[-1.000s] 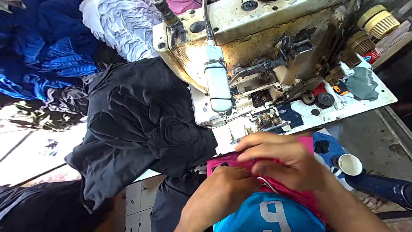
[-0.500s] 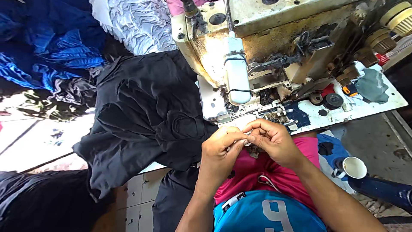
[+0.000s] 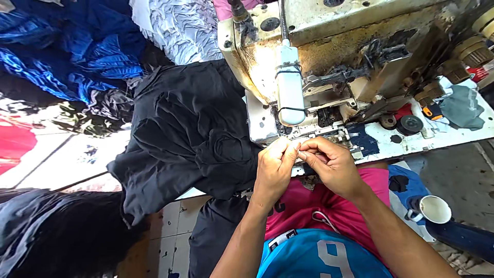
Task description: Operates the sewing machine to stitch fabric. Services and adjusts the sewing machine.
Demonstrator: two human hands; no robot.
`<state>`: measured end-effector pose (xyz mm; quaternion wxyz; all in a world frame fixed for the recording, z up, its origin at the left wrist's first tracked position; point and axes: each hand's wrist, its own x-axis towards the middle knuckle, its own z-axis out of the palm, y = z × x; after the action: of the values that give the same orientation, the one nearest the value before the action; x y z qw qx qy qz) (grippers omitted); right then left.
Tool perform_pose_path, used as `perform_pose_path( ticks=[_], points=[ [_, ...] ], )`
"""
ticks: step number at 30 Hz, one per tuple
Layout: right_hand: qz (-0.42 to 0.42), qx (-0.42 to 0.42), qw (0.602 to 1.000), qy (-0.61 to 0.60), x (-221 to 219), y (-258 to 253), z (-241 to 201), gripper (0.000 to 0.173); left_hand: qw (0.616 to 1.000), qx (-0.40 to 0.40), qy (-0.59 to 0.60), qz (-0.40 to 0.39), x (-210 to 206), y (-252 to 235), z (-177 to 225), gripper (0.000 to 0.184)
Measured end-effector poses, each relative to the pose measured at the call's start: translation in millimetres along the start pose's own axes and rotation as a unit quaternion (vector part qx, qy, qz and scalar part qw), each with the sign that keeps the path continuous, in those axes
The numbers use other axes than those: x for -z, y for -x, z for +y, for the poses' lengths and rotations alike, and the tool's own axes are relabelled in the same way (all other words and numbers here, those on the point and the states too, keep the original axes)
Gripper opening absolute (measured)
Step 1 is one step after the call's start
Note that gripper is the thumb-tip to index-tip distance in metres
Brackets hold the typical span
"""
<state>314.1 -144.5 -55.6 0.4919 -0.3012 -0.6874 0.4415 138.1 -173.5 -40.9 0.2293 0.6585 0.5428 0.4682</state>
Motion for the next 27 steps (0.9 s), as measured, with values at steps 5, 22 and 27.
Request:
perform_pose_path(
  ticks=[5, 22, 27],
  points=[
    [0.025, 0.012, 1.0, 0.0, -6, -3, 2, 0.009, 0.999, -0.006, -0.023, 0.032, -2, -8, -3, 0.032],
    [0.105, -0.05, 0.993, 0.015, -16, -21, 11, 0.005, 0.988, -0.066, -0.03, 0.136, 35, -30, -34, 0.008],
    [0.105, -0.034, 0.993, -0.032, -21, -23, 8, 0.006, 0.997, -0.036, 0.075, -0.006, 31, -29, -28, 0.025]
  ],
)
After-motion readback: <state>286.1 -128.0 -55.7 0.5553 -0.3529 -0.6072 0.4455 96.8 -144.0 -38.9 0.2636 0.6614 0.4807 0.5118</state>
